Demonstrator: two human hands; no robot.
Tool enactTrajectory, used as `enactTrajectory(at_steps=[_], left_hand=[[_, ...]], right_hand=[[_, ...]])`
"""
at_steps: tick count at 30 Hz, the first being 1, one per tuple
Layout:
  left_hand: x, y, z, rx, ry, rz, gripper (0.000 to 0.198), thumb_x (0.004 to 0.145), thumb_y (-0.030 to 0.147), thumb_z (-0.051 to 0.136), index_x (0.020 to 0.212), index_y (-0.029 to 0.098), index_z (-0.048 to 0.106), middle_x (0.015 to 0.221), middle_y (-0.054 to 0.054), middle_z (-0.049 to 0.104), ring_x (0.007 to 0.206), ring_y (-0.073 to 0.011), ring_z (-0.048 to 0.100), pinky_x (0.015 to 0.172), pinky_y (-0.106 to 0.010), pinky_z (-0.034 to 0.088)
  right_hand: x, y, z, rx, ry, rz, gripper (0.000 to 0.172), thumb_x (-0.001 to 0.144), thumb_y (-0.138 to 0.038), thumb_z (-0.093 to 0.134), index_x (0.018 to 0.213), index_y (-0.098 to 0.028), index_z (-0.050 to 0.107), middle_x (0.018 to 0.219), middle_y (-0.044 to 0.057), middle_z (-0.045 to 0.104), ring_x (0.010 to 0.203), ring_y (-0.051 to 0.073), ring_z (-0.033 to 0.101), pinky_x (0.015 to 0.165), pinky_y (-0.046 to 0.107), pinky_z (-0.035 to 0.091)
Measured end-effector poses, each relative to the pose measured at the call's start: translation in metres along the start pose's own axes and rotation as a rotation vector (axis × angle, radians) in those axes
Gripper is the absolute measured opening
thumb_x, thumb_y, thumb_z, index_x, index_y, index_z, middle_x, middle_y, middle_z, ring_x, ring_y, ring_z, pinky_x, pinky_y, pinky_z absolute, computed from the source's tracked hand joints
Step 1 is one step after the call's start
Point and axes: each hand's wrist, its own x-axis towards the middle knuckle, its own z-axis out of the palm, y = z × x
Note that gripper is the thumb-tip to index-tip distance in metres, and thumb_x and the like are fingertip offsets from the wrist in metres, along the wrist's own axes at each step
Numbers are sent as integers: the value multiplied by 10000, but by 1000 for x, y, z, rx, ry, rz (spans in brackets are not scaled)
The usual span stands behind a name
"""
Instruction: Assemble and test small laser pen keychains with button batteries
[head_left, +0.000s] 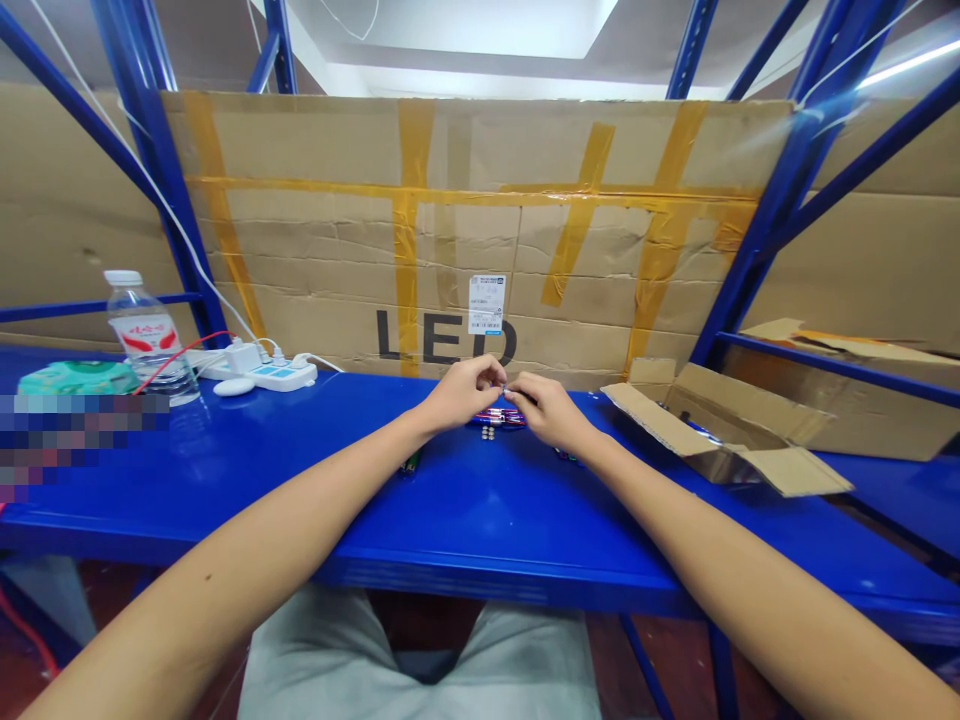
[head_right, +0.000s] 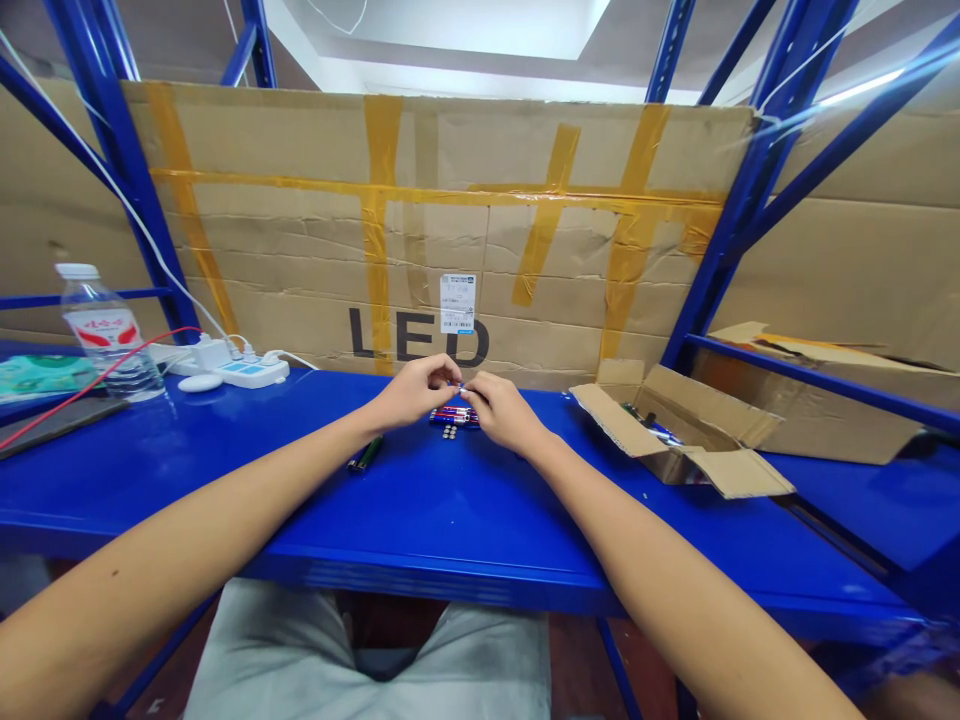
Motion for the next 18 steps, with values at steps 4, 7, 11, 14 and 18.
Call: enactTrajectory(at_steps=[4, 7, 11, 14, 18], left_hand=[[-1, 3, 1, 7, 16, -14, 109, 739, 92, 552, 831, 149, 557, 708, 31, 569, 550, -62, 459, 529, -194, 357], [-1, 5, 0, -1, 32, -13, 111, 733, 88, 554, 828, 147, 557, 700, 32, 563, 552, -63, 464, 528, -194, 357], [0, 6, -1, -9, 13, -8, 119, 729, 89, 555, 833, 148, 553, 721, 30, 564, 549, -58, 455, 519, -190, 349], [-1, 7, 0, -27, 4, -21, 111, 727, 91, 549, 823, 148, 547, 707, 31, 552, 530, -54, 442, 496, -186, 329], [-1, 10, 1, -46, -1, -21, 113, 720, 81, 543, 809, 149, 528, 691, 35, 537, 528, -51, 440, 495, -182, 323]], right_hand=[[0, -1, 4, 3, 43, 19, 134, 900, -209, 466, 855, -193, 591, 815, 63, 568, 782, 196, 537, 733, 330, 418], [0, -1, 5, 24, 89, 53, 125, 778, -147, 569, 891, -196, 547, 873, 55, 558, 808, 196, 524, 717, 317, 423], [0, -1, 2, 41, 98, 33, 123, 754, -87, 530, 806, -198, 524, 808, 40, 555, 764, 186, 516, 701, 311, 410], [0, 0, -1, 57, 97, -6, 61, 791, -135, 555, 786, -195, 558, 790, 40, 564, 767, 190, 526, 716, 322, 410], [-1, 1, -3, 84, 71, 15, 39, 816, -178, 574, 789, -187, 601, 778, 45, 590, 738, 187, 534, 705, 323, 413]])
